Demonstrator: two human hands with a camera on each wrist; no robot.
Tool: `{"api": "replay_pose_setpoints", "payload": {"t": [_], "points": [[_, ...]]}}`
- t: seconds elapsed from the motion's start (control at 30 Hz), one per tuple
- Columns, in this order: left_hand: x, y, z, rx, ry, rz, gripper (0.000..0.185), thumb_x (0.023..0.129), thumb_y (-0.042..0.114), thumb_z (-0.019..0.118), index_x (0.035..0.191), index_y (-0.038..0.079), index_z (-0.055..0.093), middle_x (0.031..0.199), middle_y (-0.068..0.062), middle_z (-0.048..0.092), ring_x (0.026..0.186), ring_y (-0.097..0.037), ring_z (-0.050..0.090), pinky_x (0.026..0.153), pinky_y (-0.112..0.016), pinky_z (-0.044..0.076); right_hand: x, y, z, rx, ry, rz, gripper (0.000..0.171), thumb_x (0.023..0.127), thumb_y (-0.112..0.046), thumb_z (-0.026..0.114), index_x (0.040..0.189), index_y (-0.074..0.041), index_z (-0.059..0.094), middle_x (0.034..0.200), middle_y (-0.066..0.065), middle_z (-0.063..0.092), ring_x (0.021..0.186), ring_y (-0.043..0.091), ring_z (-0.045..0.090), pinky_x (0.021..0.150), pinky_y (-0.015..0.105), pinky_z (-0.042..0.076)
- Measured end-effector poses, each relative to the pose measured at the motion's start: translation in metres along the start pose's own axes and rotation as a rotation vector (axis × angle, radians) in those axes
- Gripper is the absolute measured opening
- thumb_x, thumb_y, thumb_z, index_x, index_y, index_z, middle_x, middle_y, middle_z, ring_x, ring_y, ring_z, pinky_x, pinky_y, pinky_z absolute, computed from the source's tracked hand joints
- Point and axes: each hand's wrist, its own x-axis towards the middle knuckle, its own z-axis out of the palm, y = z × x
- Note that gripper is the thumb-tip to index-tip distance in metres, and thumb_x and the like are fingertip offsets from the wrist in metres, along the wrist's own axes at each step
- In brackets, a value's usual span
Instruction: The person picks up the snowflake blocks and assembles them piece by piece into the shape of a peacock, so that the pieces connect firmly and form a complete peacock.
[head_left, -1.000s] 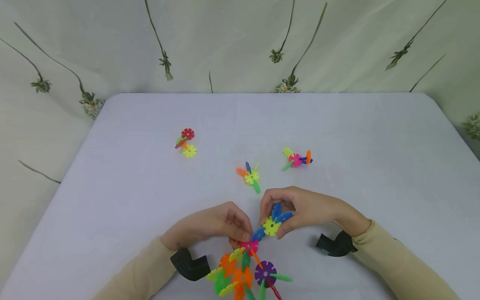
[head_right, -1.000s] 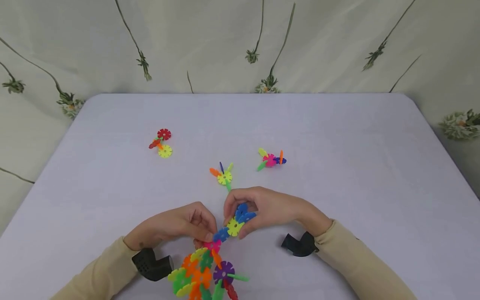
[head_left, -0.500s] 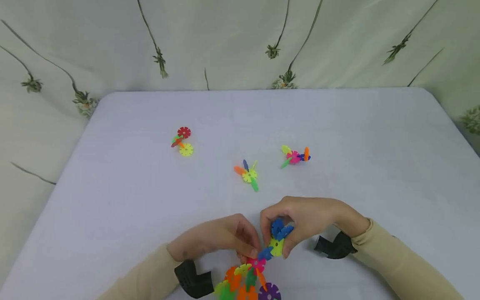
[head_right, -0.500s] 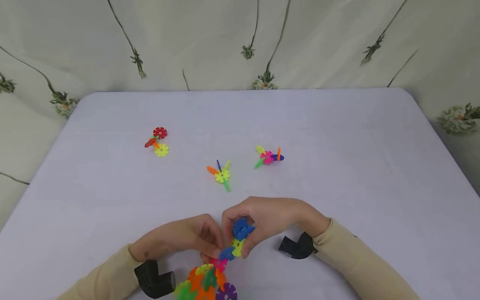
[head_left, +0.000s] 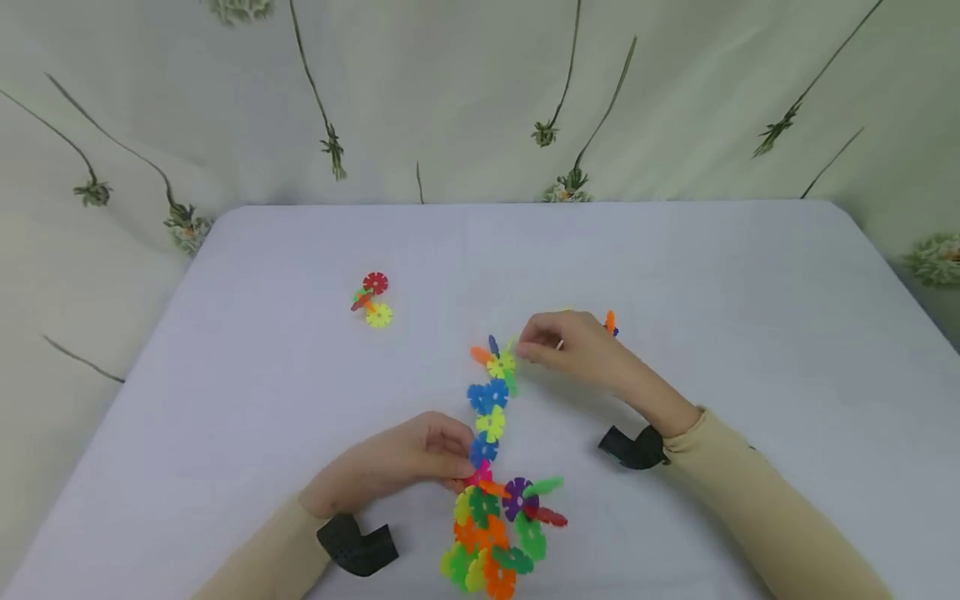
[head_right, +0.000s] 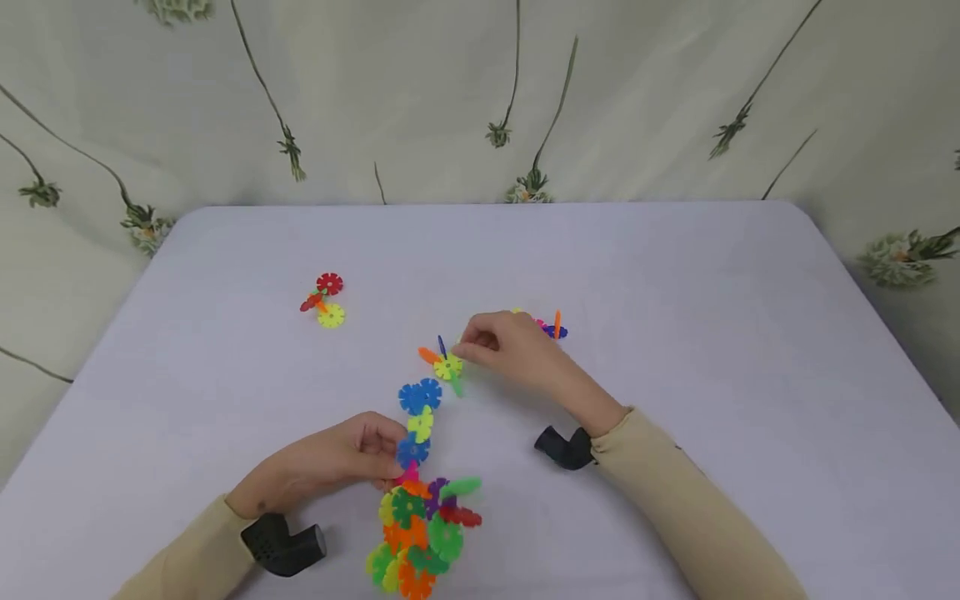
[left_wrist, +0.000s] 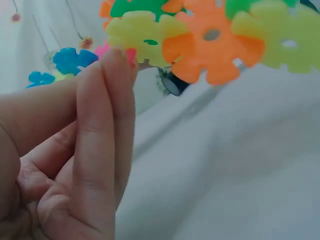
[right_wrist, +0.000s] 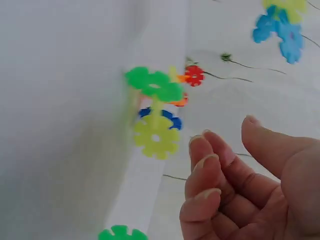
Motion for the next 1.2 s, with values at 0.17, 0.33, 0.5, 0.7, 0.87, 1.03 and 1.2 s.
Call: {"api": "replay_pose_setpoints", "payload": {"t": [0.17, 0.33, 0.5, 0.7, 0.87, 1.03, 1.2], "points": [[-0.006, -0.011, -0.014, -0.119, -0.017, 0.109, 0.033, 0.09, 0.017, 0.064, 0.113, -0.005, 0.058, 0.101, -0.012, 0.066, 0.089, -0.021, 0.064, 0.085, -0.033, 0.049, 0.01, -0.004, 0.026, -0.25, 0.002, 0.138, 0.023, 0.086, -0.026, 0.069, 0.07, -0.012, 0.06, 0.057, -0.004, 0.05, 0.053, 0.012, 0.046, 0.051, 0.025, 0.04], [-0.001, -0.019, -0.018, -0.201, -0.027, 0.19, 0.023, 0.092, 0.012, 0.06, 0.112, 0.001, 0.061, 0.104, -0.009, 0.066, 0.091, -0.018, 0.064, 0.088, -0.033, 0.047, -0.001, 0.003, 0.026, -0.179, -0.008, 0.159, 0.014, 0.085, -0.01, 0.069, 0.074, -0.01, 0.06, 0.059, -0.004, 0.053, 0.054, 0.013, 0.05, 0.054, 0.027, 0.044], [0.002, -0.018, -0.01, -0.189, 0.045, 0.208, 0.022, 0.091, 0.012, 0.062, 0.109, -0.001, 0.06, 0.102, -0.012, 0.065, 0.094, -0.023, 0.063, 0.088, -0.036, 0.047, -0.019, 0.013, 0.018, 0.211, 0.038, 0.232, 0.009, 0.088, -0.009, 0.065, 0.085, -0.002, 0.061, 0.068, 0.004, 0.065, 0.06, 0.019, 0.063, 0.063, 0.031, 0.052], [0.003, -0.013, -0.001, -0.143, 0.092, 0.281, 0.013, 0.09, 0.012, 0.064, 0.098, 0.001, 0.061, 0.092, -0.008, 0.066, 0.085, -0.019, 0.065, 0.083, -0.034, 0.05, -0.028, 0.004, 0.021, 0.61, 0.02, 0.182, 0.019, 0.091, -0.008, 0.061, 0.095, 0.011, 0.061, 0.085, 0.019, 0.068, 0.08, 0.027, 0.066, 0.072, 0.034, 0.054], [0.002, -0.01, 0.003, -0.138, 0.094, 0.325, 0.01, 0.09, 0.01, 0.063, 0.094, 0.001, 0.062, 0.087, -0.007, 0.066, 0.08, -0.016, 0.065, 0.08, -0.032, 0.052, -0.032, -0.002, 0.028, 0.66, -0.059, 0.113, 0.019, 0.088, -0.007, 0.064, 0.093, 0.012, 0.065, 0.081, 0.015, 0.068, 0.078, 0.024, 0.067, 0.073, 0.034, 0.053], [0.0, -0.009, 0.007, -0.198, 0.065, 0.305, 0.014, 0.091, 0.013, 0.063, 0.098, 0.002, 0.063, 0.091, -0.007, 0.067, 0.081, -0.016, 0.065, 0.08, -0.03, 0.051, -0.033, -0.001, 0.035, 0.669, -0.029, 0.004, 0.015, 0.084, 0.003, 0.065, 0.093, 0.015, 0.063, 0.082, 0.016, 0.067, 0.078, 0.024, 0.067, 0.072, 0.033, 0.054], [-0.001, -0.009, 0.01, -0.278, 0.047, 0.261, 0.018, 0.09, 0.017, 0.064, 0.102, 0.002, 0.063, 0.094, -0.007, 0.066, 0.082, -0.014, 0.064, 0.081, -0.028, 0.051, -0.034, 0.0, 0.046, 0.616, -0.018, -0.098, 0.023, 0.078, 0.016, 0.063, 0.101, 0.019, 0.06, 0.089, 0.021, 0.067, 0.084, 0.02, 0.067, 0.076, 0.033, 0.053]]}}
